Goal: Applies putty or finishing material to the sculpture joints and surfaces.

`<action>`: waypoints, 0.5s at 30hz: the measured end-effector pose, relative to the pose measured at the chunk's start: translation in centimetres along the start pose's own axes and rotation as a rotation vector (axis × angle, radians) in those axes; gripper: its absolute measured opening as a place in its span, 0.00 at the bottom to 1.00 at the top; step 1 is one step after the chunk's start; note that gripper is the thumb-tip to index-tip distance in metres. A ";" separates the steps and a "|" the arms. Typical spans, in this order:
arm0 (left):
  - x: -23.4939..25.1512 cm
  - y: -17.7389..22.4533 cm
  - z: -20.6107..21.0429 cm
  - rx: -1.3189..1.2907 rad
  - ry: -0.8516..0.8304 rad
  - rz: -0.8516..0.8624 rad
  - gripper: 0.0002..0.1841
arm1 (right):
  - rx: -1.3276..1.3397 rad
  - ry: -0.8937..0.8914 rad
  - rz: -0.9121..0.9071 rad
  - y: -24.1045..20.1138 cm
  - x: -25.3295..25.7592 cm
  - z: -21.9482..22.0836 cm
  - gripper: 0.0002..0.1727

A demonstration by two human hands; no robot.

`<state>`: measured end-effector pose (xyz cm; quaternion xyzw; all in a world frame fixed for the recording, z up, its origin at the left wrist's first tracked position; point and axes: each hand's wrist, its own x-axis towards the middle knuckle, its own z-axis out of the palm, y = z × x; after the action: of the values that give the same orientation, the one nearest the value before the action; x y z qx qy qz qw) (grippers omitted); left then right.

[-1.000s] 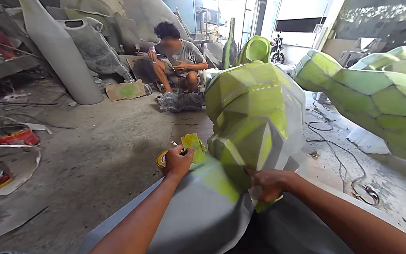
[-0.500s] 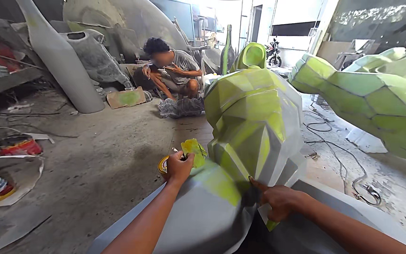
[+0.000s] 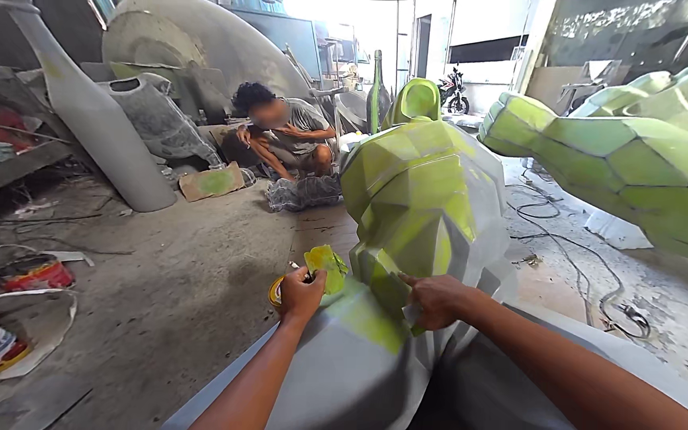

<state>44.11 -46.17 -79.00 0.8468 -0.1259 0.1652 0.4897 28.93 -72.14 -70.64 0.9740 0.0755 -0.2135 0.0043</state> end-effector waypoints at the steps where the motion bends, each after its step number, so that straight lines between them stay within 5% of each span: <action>1: 0.0 0.0 0.0 0.006 0.000 -0.005 0.14 | -0.002 -0.020 0.010 0.0 0.8 -0.1 0.25; 12: -0.3 0.6 -0.4 -0.019 -0.009 -0.040 0.13 | -0.045 -0.250 0.026 0.0 -3.2 3.9 0.30; 15: -0.4 0.6 -0.3 -0.016 -0.004 -0.054 0.14 | 0.022 -0.224 -0.028 1.3 -4.9 5.1 0.23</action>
<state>43.47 -46.15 -78.57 0.8463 -0.1050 0.1493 0.5004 22.60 -74.37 -73.21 0.9428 0.0856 -0.3220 -0.0011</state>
